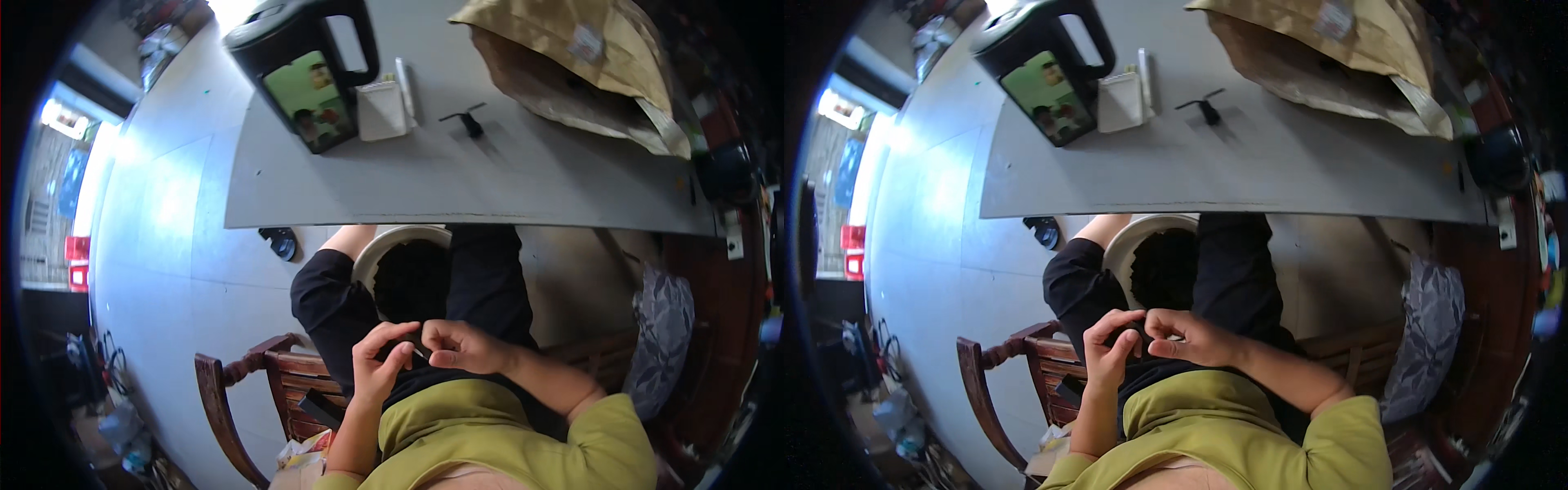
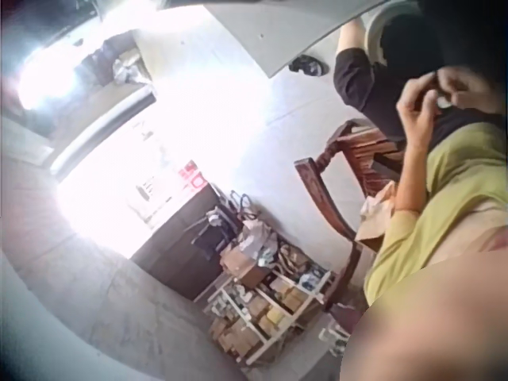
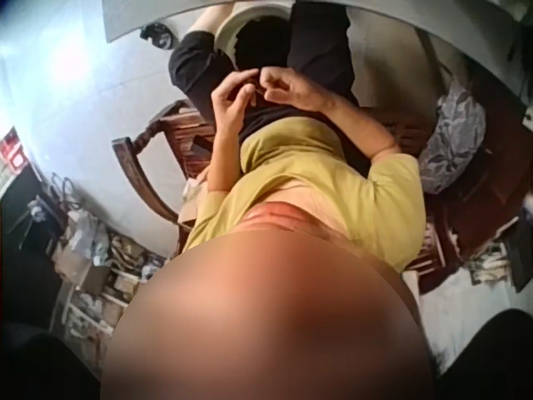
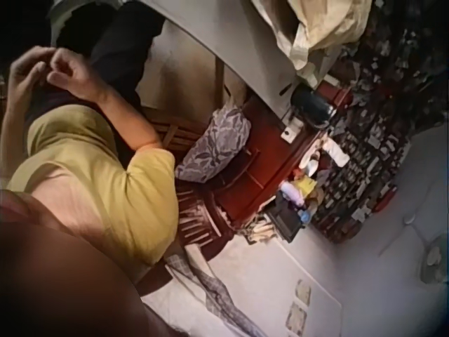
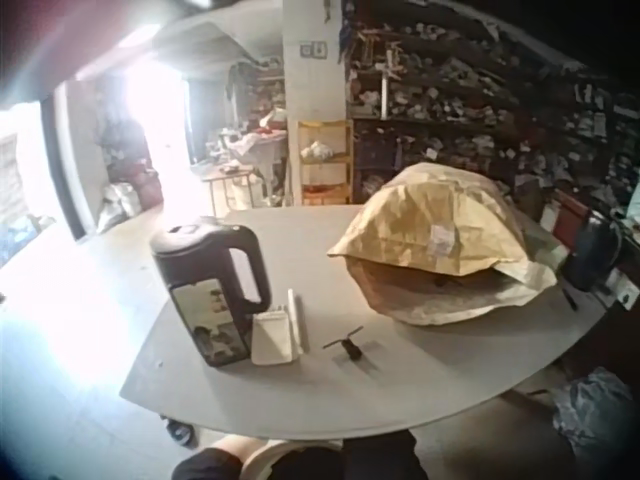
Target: Attaching small black plastic clips to drone propellers while sitting at a table.
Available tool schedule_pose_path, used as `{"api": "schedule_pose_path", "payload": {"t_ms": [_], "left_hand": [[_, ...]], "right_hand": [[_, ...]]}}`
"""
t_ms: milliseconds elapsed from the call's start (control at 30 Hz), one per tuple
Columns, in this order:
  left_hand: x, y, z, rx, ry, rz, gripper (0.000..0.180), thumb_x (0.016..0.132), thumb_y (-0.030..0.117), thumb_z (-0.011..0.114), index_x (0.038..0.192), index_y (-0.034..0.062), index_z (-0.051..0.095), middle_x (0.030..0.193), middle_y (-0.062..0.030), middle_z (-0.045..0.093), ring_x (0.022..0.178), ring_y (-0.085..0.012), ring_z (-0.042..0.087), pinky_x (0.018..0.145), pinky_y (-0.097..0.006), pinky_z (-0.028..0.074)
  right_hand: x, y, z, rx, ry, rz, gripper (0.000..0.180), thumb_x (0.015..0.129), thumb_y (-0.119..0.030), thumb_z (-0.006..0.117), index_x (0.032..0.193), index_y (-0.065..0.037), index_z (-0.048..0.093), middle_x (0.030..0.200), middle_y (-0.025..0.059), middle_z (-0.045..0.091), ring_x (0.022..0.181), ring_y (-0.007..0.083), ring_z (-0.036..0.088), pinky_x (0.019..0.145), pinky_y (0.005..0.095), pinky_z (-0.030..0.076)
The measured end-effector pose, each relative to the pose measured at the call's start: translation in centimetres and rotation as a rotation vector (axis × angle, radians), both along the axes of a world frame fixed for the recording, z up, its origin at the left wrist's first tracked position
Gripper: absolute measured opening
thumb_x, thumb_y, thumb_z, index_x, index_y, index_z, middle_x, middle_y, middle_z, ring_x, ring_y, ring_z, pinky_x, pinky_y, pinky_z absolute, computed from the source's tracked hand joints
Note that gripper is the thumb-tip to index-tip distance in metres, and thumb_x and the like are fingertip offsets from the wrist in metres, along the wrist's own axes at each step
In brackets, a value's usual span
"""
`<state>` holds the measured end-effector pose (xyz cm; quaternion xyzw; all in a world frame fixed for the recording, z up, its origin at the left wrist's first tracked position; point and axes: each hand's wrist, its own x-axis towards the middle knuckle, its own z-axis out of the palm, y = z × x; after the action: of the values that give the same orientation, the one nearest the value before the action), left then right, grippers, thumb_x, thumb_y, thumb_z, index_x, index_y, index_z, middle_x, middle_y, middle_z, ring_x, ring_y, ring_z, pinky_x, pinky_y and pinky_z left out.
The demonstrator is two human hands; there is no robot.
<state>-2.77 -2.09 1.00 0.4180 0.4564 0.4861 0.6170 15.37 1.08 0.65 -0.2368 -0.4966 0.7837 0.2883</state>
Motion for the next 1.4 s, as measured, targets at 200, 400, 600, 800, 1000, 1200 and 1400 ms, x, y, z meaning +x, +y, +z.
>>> {"api": "schedule_pose_path", "payload": {"t_ms": [200,400,600,800,1000,1200,1400], "left_hand": [[-0.5,-0.7,0.6,0.047,-0.017,-0.024,0.016,0.08,0.006,0.064,0.093,-0.0041,0.063,0.08,-0.0066,0.056,0.057,-0.0096,0.053,0.052,-0.019,0.041],[-0.4,-0.5,0.1,0.295,0.125,-0.048,0.02,0.079,0.008,0.067,0.094,-0.0037,0.062,0.083,-0.0068,0.057,0.059,-0.0095,0.055,0.054,-0.018,0.042],[-0.5,-1.3,1.1,0.095,-0.076,-0.107,0.02,0.075,0.0,0.067,0.094,-0.0031,0.064,0.087,-0.0112,0.061,0.066,-0.0117,0.058,0.056,-0.022,0.046],[-0.1,-0.7,1.5,0.488,0.363,-0.038,0.026,0.067,-0.004,0.071,0.091,-0.0019,0.063,0.08,-0.0125,0.063,0.069,-0.021,0.063,0.059,-0.025,0.049],[-0.2,-0.7,2.2,0.491,0.453,-0.099,0.028,0.064,-0.003,0.073,0.091,-0.0018,0.065,0.079,-0.0119,0.063,0.067,-0.0204,0.062,0.058,-0.026,0.048],[0.7,-0.9,2.7,0.539,0.633,-0.072,0.025,0.064,-0.003,0.072,0.087,-0.0019,0.062,0.073,-0.0111,0.059,0.062,-0.0228,0.061,0.053,-0.027,0.048],[0.6,-0.9,2.7,0.562,0.664,-0.122,0.024,0.064,-0.003,0.071,0.087,-0.0016,0.062,0.072,-0.011,0.058,0.06,-0.0228,0.06,0.052,-0.027,0.048]], "right_hand": [[-0.2,-0.8,0.0,-0.141,0.159,-0.021,0.04,0.081,-0.042,0.066,0.089,-0.01,0.043,0.08,-0.0038,0.039,0.071,0.0033,0.037,0.062,0.0177,0.032],[0.2,-0.3,0.2,-0.204,0.095,0.04,0.028,0.085,-0.025,0.064,0.092,-0.008,0.044,0.077,-0.0002,0.05,0.067,0.0064,0.051,0.063,0.0196,0.042],[0.6,-0.2,1.6,-0.311,0.112,0.053,0.019,0.088,-0.017,0.059,0.096,-0.006,0.046,0.078,0.0012,0.054,0.071,0.0075,0.054,0.066,0.0213,0.044],[0.6,-0.4,1.7,-0.255,0.0,-0.076,0.013,0.087,-0.009,0.059,0.095,-0.004,0.051,0.085,0.0013,0.056,0.078,0.0077,0.055,0.073,0.0222,0.046],[0.9,-0.2,1.2,-0.345,0.107,-0.007,0.014,0.085,-0.008,0.062,0.094,-0.004,0.052,0.086,0.0007,0.056,0.078,0.0068,0.054,0.072,0.0207,0.045],[-0.1,-1.2,1.3,-0.413,0.158,-0.194,0.005,0.087,-0.007,0.057,0.089,-0.006,0.052,0.087,0.0022,0.058,0.08,0.0074,0.052,0.073,0.0226,0.043],[-0.3,-1.7,-1.0,-0.573,0.329,-0.163,0.007,0.084,-0.006,0.058,0.085,-0.007,0.051,0.09,0.0042,0.059,0.078,0.0104,0.051,0.074,0.0241,0.04]]}}
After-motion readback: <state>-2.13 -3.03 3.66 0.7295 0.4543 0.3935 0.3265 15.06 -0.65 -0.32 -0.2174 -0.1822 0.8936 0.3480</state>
